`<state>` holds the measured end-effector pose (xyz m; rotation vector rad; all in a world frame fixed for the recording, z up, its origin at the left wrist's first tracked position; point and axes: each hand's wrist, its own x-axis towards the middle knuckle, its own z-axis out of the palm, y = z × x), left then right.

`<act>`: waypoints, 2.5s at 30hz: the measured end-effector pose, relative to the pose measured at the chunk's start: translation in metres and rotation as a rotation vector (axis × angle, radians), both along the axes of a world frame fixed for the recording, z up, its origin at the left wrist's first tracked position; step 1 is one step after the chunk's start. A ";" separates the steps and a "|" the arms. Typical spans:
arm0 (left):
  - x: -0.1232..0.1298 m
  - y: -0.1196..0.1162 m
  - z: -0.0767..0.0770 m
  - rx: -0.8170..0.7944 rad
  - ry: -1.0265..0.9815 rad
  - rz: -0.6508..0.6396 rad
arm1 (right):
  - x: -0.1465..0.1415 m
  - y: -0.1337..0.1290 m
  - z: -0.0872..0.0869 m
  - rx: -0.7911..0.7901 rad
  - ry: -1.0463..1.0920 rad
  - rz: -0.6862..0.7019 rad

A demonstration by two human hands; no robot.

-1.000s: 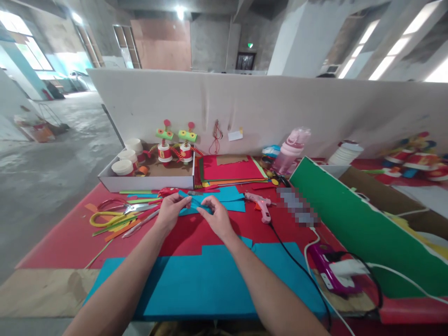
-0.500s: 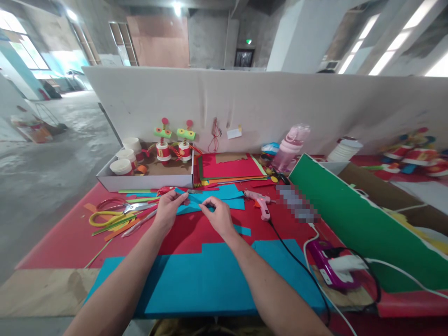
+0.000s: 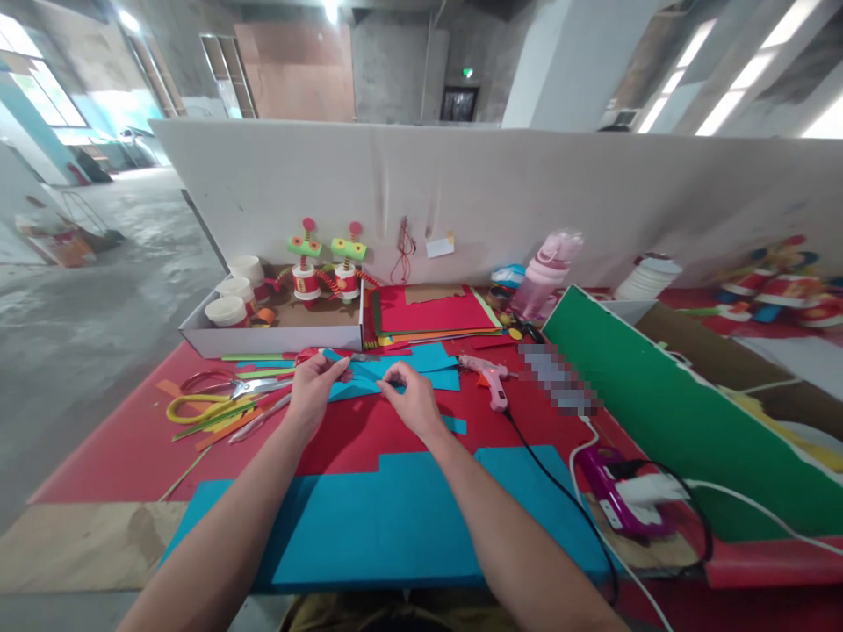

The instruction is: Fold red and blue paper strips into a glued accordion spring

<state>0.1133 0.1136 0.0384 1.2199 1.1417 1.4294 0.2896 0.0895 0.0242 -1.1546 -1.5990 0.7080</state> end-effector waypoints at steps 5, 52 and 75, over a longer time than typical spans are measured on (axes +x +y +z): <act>0.008 -0.004 -0.003 -0.006 0.073 -0.035 | -0.004 0.001 -0.004 -0.054 0.013 0.045; 0.005 0.000 -0.012 -0.149 0.000 -0.356 | -0.006 0.006 -0.018 -0.299 0.253 0.167; 0.014 -0.007 -0.008 -0.075 0.103 -0.341 | -0.010 0.005 -0.016 -0.243 0.308 0.100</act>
